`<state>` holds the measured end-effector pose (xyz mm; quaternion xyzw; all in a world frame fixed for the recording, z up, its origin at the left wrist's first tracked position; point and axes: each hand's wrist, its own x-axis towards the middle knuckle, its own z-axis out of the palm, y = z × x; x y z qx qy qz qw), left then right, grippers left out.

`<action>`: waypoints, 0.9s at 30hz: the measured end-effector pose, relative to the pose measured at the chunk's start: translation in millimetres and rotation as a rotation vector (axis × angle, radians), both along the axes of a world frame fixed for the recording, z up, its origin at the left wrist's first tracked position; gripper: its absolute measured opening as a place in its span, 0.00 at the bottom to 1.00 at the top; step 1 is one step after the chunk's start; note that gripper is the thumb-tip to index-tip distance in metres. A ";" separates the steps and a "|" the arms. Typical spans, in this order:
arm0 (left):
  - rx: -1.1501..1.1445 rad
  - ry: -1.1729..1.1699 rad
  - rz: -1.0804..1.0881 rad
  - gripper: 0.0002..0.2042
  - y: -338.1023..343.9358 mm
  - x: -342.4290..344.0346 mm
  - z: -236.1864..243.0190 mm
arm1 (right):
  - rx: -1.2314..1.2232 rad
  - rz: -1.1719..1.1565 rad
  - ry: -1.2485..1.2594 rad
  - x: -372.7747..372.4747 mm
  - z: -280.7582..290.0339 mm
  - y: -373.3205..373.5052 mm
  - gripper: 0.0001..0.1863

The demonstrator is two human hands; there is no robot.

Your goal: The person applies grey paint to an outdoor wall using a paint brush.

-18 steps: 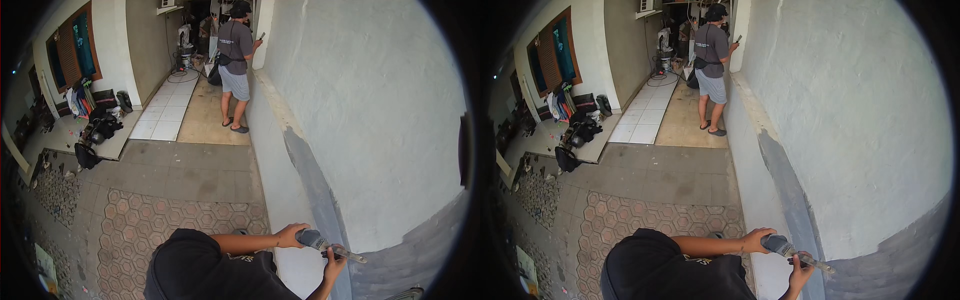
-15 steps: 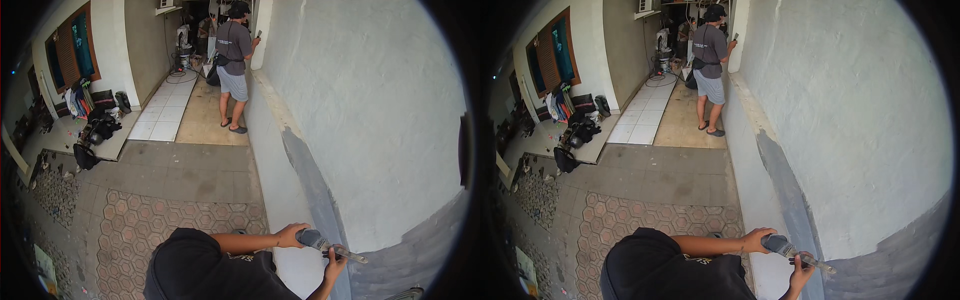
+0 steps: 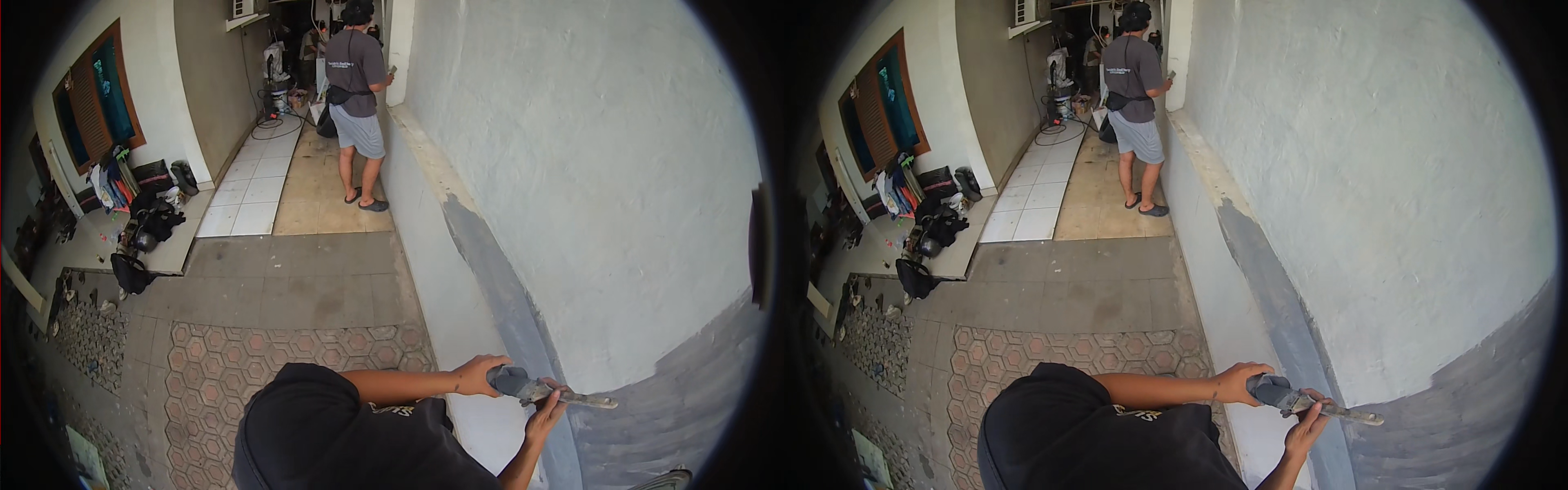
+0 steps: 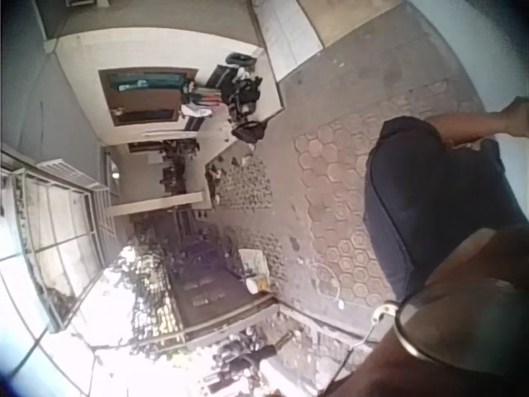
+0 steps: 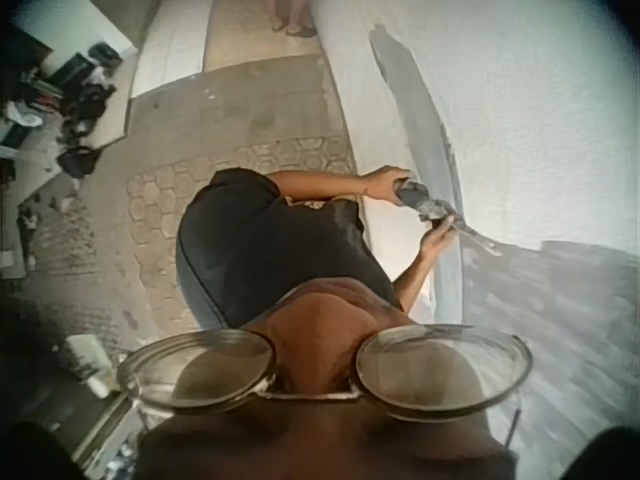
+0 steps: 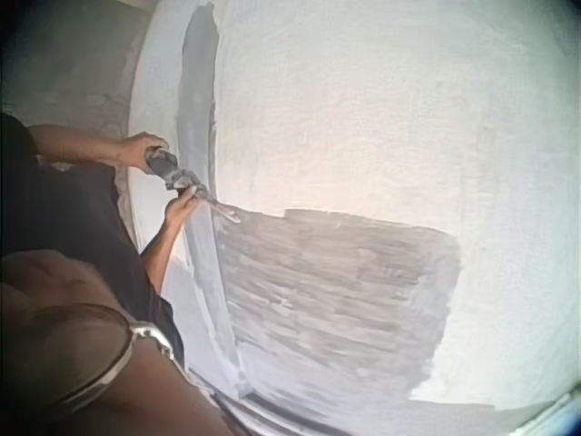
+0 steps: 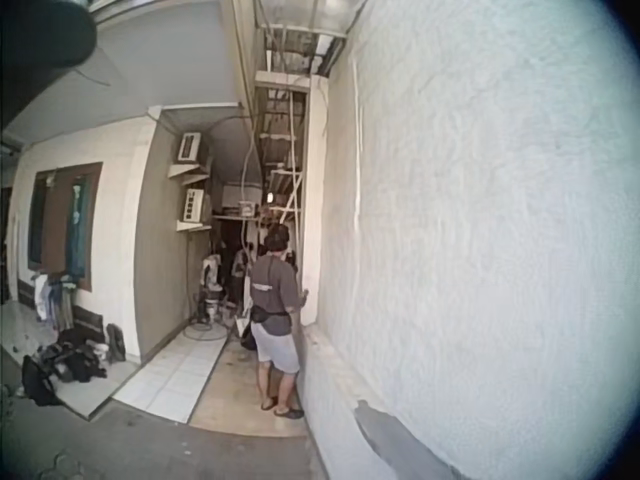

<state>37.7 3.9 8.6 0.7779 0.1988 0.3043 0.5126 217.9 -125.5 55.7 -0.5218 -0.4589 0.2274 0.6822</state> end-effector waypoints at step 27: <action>0.181 -0.012 -0.382 0.34 172.0 177.8 -36.0 | -0.224 -0.807 0.412 74.9 34.5 62.0 0.14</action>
